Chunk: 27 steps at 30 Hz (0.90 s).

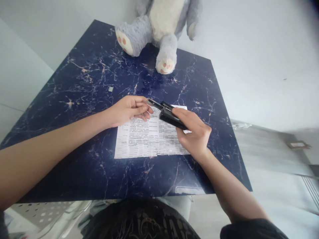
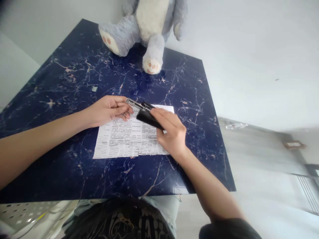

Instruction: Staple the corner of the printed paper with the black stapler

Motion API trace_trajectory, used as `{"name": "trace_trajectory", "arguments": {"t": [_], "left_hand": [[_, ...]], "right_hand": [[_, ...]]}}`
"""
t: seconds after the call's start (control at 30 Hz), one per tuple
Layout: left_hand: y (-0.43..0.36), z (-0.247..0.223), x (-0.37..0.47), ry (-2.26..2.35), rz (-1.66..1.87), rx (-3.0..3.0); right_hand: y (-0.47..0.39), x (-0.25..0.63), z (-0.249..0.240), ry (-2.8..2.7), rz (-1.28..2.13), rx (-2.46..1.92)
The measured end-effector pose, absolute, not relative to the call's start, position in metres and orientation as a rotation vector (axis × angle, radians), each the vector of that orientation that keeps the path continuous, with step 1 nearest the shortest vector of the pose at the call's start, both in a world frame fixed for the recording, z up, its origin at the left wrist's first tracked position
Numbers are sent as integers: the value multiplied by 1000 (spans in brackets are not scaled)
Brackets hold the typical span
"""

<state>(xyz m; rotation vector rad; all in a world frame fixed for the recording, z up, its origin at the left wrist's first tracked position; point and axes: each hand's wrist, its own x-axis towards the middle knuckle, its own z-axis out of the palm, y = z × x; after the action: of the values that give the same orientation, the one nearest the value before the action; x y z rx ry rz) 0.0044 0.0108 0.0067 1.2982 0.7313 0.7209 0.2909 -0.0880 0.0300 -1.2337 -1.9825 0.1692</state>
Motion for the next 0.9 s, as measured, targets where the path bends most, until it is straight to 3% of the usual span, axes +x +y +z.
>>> {"name": "trace_trajectory", "arguments": {"t": [0.13,0.23,0.5,0.73,0.9], "left_hand": [[15,6,6,831,1009,1307],[14,12,4,824,1110,1337],[-25,32,12,438,819,1523],[-38,12,21,284,677,1497],[-24,21,5,628,907,1803]], "right_hand": [[-83,299,29,-1831,606,-1453],[-79,304,29,-1949,727,-1456],[-103,283,32,-2174,-88,-887],[-113,277,21,-2493,23,-658],[-96,302,28,-2127,-87,-840]]}}
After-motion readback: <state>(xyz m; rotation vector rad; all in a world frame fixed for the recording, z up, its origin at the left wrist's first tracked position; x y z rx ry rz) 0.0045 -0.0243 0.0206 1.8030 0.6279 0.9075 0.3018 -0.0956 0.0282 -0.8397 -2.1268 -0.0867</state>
